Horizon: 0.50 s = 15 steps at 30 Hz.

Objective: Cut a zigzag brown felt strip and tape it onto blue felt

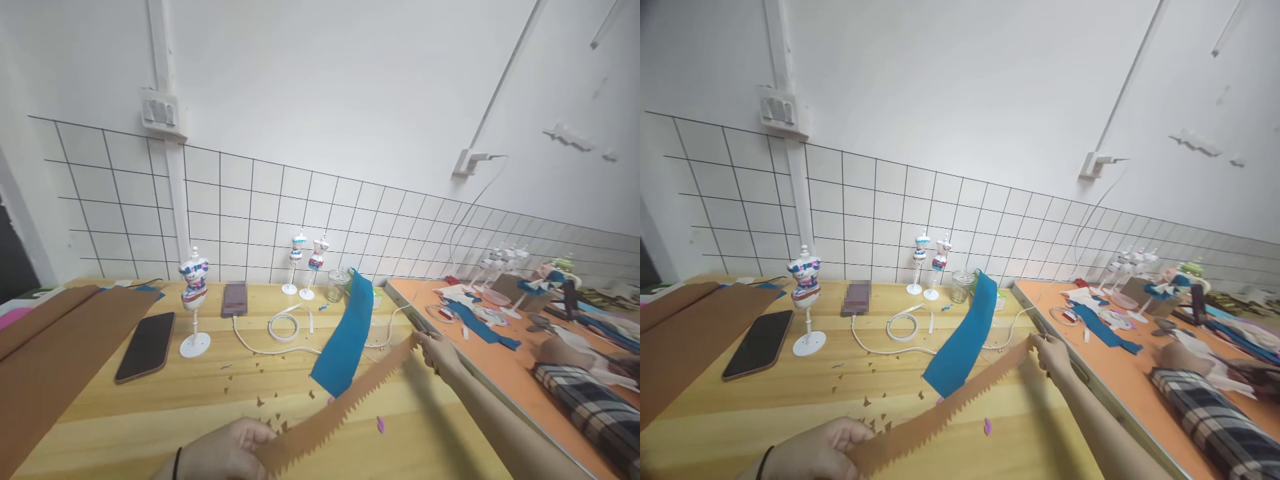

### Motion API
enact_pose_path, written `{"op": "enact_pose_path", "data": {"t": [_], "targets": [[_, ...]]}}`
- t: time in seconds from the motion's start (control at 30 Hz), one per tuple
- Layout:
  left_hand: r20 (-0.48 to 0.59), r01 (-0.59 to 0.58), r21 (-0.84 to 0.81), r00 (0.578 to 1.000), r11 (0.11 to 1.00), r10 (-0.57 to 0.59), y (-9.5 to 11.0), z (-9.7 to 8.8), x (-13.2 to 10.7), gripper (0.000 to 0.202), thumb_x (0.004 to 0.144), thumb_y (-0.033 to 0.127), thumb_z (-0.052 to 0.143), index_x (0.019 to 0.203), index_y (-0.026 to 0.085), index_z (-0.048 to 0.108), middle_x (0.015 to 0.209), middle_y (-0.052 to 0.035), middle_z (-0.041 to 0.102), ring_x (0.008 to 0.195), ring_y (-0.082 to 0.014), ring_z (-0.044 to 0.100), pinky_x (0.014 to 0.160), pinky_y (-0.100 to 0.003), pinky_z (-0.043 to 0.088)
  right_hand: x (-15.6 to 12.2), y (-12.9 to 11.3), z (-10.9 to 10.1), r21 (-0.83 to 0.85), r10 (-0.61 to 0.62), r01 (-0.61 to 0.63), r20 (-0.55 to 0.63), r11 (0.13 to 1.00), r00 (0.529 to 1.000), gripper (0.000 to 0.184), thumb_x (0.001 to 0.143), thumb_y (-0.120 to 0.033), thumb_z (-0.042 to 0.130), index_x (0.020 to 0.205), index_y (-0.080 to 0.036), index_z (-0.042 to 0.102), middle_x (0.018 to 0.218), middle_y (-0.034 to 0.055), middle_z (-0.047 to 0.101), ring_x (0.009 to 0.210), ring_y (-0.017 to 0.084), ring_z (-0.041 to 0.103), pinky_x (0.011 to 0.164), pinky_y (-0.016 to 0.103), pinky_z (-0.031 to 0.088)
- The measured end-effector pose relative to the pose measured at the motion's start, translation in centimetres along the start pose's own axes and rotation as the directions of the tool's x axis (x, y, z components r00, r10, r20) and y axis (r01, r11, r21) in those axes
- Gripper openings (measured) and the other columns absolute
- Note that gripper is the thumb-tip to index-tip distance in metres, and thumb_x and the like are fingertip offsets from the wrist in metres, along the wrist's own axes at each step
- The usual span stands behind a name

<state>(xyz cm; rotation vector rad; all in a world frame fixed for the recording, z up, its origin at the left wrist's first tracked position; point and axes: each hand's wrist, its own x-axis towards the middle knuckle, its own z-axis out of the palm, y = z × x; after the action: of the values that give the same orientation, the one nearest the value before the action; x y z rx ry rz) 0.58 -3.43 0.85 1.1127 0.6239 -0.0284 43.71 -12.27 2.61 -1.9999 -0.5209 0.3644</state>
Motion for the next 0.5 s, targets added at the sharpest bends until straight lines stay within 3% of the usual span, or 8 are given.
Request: {"op": "enact_pose_path", "data": {"t": [0.1,0.23,0.5], "targets": [[-0.034,0.012,0.015,0.999,1.0,-0.012,-0.6,-0.6,0.5,0.038,0.048,0.016,0.062,0.086,0.012,0.061,0.069,-0.0088,0.068,0.042,-0.0126,0.057,0.036,-0.018,0.04,0.1,1.6,-1.4,-0.164,0.112,-0.105,0.035,0.981,0.993,0.028,0.086,-0.031,0.052,0.11,-0.016,0.052,0.109,0.0062,0.057,0.088,0.019,0.059,0.073,0.038,0.05],[-0.014,0.019,0.102,1.0,0.995,-0.018,-1.3,-1.0,1.3,0.034,0.05,0.017,0.06,0.083,0.013,0.063,0.062,-0.0038,0.066,0.04,-0.012,0.056,0.041,-0.022,0.047,-0.1,3.1,-3.0,-0.342,0.158,-0.131,0.052,0.93,0.986,0.029,0.086,-0.032,0.053,0.11,-0.016,0.052,0.108,0.0059,0.057,0.086,0.019,0.059,0.072,0.037,0.05],[-0.094,0.064,0.281,0.995,0.957,-0.039,-1.1,-0.4,1.2,0.031,0.05,0.019,0.056,0.08,0.014,0.066,0.055,-0.0013,0.062,0.033,-0.0061,0.043,0.031,-0.015,0.034,0.7,5.4,-4.4,-0.545,0.106,-0.043,0.085,0.838,0.991,0.026,0.085,-0.032,0.053,0.106,-0.016,0.055,0.105,0.0044,0.059,0.084,0.019,0.06,0.07,0.036,0.05]]}}
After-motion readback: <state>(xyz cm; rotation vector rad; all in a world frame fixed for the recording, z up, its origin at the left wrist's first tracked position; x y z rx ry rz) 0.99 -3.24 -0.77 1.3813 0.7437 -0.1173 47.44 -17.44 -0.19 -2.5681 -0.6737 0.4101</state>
